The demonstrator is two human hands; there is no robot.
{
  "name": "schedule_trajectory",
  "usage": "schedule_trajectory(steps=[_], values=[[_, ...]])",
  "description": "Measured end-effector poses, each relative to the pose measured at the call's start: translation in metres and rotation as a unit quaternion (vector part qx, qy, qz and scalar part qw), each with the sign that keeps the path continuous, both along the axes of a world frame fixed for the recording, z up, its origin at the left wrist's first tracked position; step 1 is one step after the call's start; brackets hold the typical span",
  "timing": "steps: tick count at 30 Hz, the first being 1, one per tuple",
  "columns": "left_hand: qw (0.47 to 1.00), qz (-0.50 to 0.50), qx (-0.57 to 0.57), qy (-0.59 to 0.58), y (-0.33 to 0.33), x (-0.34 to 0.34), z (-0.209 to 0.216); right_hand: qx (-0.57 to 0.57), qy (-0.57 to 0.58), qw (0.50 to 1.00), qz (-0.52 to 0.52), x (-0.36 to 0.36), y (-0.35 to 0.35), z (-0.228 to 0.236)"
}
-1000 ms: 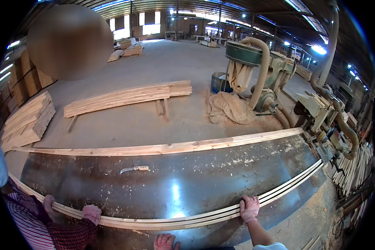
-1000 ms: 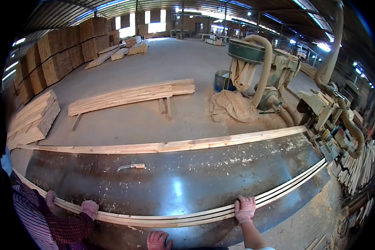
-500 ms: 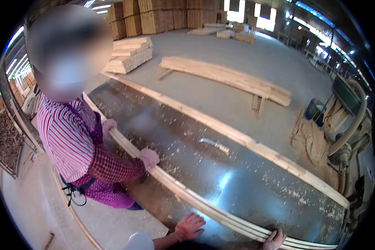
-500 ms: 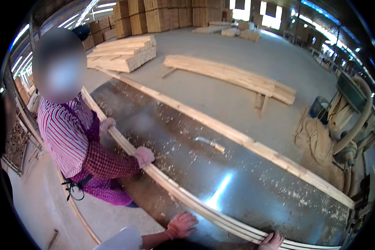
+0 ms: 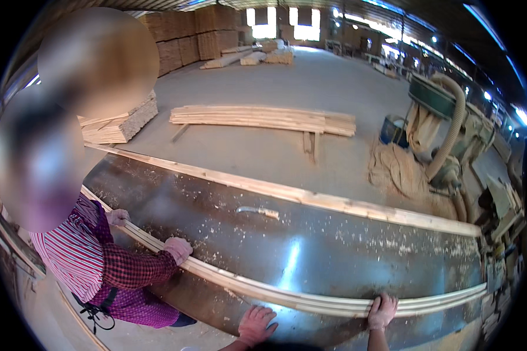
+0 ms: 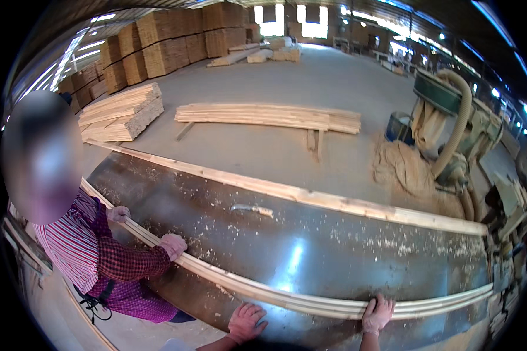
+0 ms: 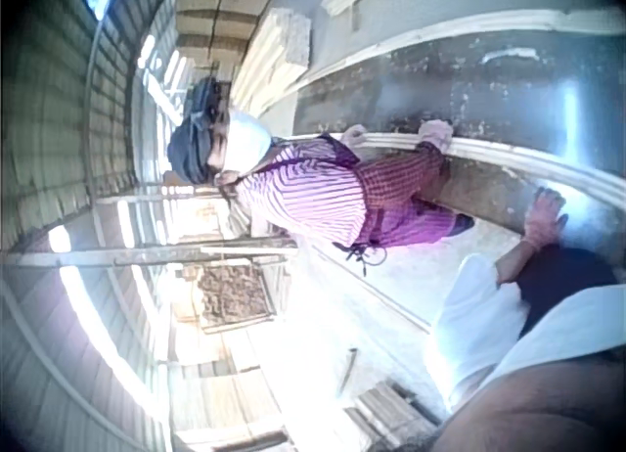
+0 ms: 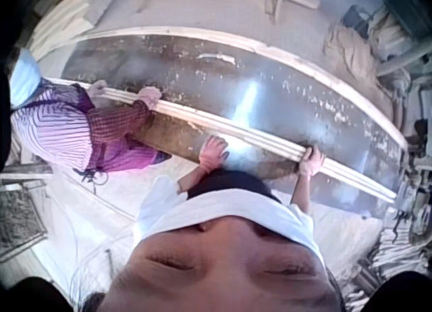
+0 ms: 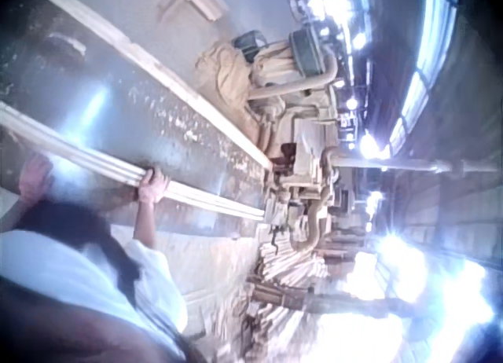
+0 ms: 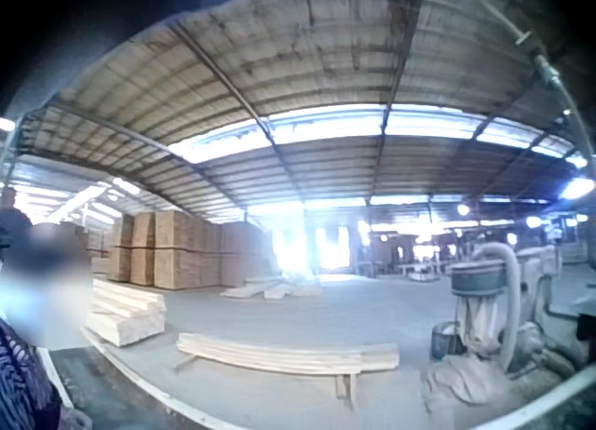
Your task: The person feeds wood strips into a machine and then works with another person to align and move the processed strips on a workbench.
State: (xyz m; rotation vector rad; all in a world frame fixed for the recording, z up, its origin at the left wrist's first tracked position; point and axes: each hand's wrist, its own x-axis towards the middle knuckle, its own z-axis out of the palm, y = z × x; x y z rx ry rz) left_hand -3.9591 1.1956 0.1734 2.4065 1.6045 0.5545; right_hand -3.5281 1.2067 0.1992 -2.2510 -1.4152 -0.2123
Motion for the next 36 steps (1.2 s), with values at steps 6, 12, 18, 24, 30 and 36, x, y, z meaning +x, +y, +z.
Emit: schedule_trajectory(steps=[6, 12, 18, 24, 30, 36], values=[[1.0, 0.003, -0.001, -0.011, -0.003, 0.001, -0.002, -0.011, -0.005, 1.0, 0.014, 0.003, 0.004, -0.004], [1.0, 0.003, 0.019, -0.019, 0.004, 0.008, 0.005, -0.033, -0.004, 0.999, -0.018, 0.006, 0.007, -0.001], [1.0, 0.007, -0.01, -0.015, 0.002, 0.0, 0.012, 0.0, 0.006, 1.0, 0.016, -0.003, 0.009, 0.004], [0.999, -0.009, -0.02, -0.037, 0.001, -0.003, 0.009, 0.025, 0.024, 0.999, 0.028, 0.005, -0.001, -0.012], [1.0, 0.0, -0.007, -0.026, -0.001, -0.003, 0.0, -0.028, 0.042, 0.999, 0.018, -0.016, -0.003, 0.028], [0.999, -0.005, -0.011, -0.045, 0.003, -0.002, 0.004, -0.009, 0.027, 0.999, 0.026, -0.015, 0.003, 0.021]])
